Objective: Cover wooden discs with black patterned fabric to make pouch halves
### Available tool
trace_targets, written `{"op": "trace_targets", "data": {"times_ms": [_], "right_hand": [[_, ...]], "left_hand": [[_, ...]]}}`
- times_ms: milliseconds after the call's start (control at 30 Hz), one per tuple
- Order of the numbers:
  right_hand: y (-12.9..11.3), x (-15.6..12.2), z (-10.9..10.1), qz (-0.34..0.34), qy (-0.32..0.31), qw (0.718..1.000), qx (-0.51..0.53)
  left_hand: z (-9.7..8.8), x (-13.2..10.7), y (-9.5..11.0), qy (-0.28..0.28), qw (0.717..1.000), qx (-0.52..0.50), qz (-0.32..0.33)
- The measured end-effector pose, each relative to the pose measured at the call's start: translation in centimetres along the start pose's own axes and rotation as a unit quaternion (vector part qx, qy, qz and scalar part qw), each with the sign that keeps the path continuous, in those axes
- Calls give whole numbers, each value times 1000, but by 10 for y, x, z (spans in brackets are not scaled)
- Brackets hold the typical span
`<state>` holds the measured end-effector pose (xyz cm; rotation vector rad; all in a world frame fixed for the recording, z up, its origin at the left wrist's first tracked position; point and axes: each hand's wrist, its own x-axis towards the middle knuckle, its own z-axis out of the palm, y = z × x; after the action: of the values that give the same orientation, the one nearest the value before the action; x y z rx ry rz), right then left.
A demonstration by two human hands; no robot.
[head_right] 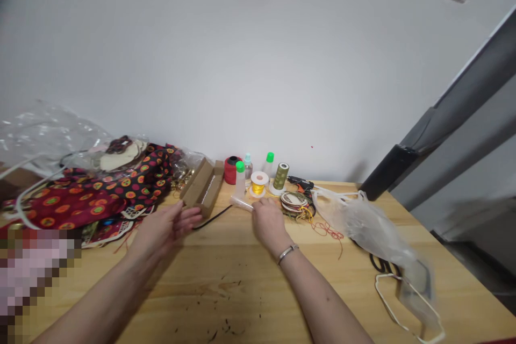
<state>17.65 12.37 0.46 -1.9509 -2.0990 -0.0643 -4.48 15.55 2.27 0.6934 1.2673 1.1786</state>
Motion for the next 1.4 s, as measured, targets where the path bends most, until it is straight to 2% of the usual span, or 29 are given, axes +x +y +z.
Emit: {"op": "trace_targets", "data": {"times_ms": [200,333,400,500,567,600,667,767,867,933,967,1033,1067,1133,1200,1233,1267,1333,1367,1400], "right_hand": [[-9,-17,-7,-20,-1,998,57],[-14,-37,-8,-69,-16,991,109],[-17,-47,-6,-90,-23,987,132],[-20,-56,-1,-115,-34,980,158],[-20,-59,5,-127,-35,974,186],[-20,-60,7,-132,-28,968,213],[-18,-60,12,-132,-2,951,281],[-13,-59,18,-97,44,930,351],[-9,-59,21,-64,65,927,364],[-10,-60,21,-58,69,925,369],[-12,-60,19,-57,72,924,372],[-18,-59,12,-60,77,921,376],[-23,-58,8,-62,75,918,384],[-34,-50,-2,-41,66,901,426],[-47,-37,-11,34,40,854,517],[-53,-29,-13,88,18,810,580],[-59,-21,-14,136,-11,754,643],[-66,-8,-11,196,-58,652,730],[-68,-4,-8,209,-68,622,751],[-68,-1,-5,217,-67,609,760]], "left_hand": [[-8,-11,-10,22,993,43,112],[-12,-27,-33,-39,976,152,147],[-13,-35,-45,-86,929,279,228],[-14,-42,-62,-156,801,438,377],[-17,-44,-71,-181,729,500,431],[-18,-45,-74,-186,706,522,441],[-21,-45,-76,-183,686,552,437],[-20,-44,-59,-131,706,560,413],[-11,-39,-23,1,758,530,380],[-2,-32,3,57,789,492,364],[3,-28,13,60,811,465,350],[11,-22,25,20,875,387,289],[13,-20,26,-10,908,331,255],[16,-20,21,-52,948,233,210],[16,-25,9,-65,960,183,204],[14,-29,4,-78,959,178,209],[12,-33,-2,-103,956,180,209],[6,-39,-7,-154,944,202,208],[3,-40,-8,-150,937,232,216],[0,-39,-7,-120,924,280,231]]}}
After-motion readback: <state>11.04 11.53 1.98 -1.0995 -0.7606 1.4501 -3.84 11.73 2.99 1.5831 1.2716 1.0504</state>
